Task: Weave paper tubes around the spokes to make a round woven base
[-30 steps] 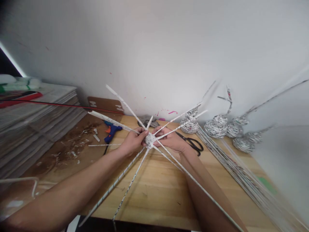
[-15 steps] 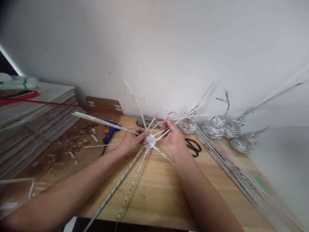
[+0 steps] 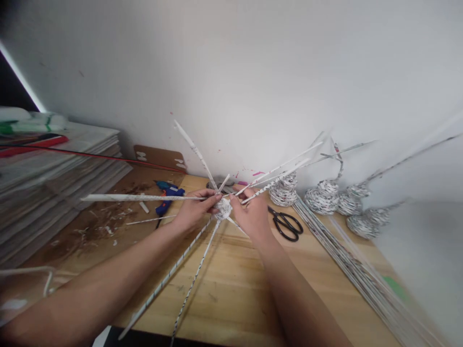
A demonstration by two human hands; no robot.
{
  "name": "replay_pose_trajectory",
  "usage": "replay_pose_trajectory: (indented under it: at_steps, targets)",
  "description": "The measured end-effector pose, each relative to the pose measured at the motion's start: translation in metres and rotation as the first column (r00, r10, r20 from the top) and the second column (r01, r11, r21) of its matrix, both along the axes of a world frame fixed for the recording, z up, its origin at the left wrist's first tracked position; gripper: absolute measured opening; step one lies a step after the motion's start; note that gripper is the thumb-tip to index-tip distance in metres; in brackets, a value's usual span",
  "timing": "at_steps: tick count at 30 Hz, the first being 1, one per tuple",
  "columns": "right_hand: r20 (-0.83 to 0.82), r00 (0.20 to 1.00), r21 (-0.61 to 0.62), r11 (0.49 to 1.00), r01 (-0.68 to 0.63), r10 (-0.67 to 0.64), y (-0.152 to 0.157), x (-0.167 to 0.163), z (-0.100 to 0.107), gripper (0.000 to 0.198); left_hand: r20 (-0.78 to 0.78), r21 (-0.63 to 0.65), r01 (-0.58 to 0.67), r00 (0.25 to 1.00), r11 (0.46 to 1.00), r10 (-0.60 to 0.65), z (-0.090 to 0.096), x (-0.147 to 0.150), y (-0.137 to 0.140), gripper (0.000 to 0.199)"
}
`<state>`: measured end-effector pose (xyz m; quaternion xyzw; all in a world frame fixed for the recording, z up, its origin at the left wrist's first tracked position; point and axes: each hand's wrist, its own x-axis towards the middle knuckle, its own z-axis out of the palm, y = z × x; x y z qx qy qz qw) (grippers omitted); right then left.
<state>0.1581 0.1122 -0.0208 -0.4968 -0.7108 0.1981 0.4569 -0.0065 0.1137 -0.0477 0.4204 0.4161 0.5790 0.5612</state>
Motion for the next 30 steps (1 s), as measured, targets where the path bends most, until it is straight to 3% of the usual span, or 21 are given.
replay_pose_trajectory:
  at_steps: [3,7,10,16,25,30]
  targets:
    - [0.288,0.957,0.09,0.996,0.015,-0.04,-0.006,0.001,0.002,0.031,0.019,0.004,0.018,1.0,1.0,-0.018,-0.001,-0.002,0.002,0.036]
    - [0.496,0.85,0.213,0.974,0.081,-0.179,-0.011,0.0,0.004,0.033,0.018,0.018,0.041,0.999,0.999,-0.041,-0.004,-0.002,0.002,0.036]
    - [0.601,0.756,0.357,0.933,0.038,-0.26,-0.014,0.0,0.006,0.037,0.013,0.005,0.027,1.0,1.0,-0.027,-0.005,0.0,0.002,0.036]
    - [0.638,0.726,0.427,0.903,-0.055,-0.258,-0.017,-0.001,0.011,0.031,0.025,-0.001,-0.016,1.0,1.0,0.016,-0.004,-0.001,0.002,0.035]
    - [0.691,0.654,0.479,0.873,-0.096,-0.307,-0.019,0.004,0.015,0.031,-0.022,0.016,0.047,0.999,0.999,-0.046,-0.009,0.002,-0.001,0.033]
    - [0.673,0.663,0.429,0.903,0.012,-0.328,-0.021,0.004,0.018,0.039,-0.015,-0.034,0.062,0.998,0.997,-0.062,-0.004,0.003,-0.003,0.035]
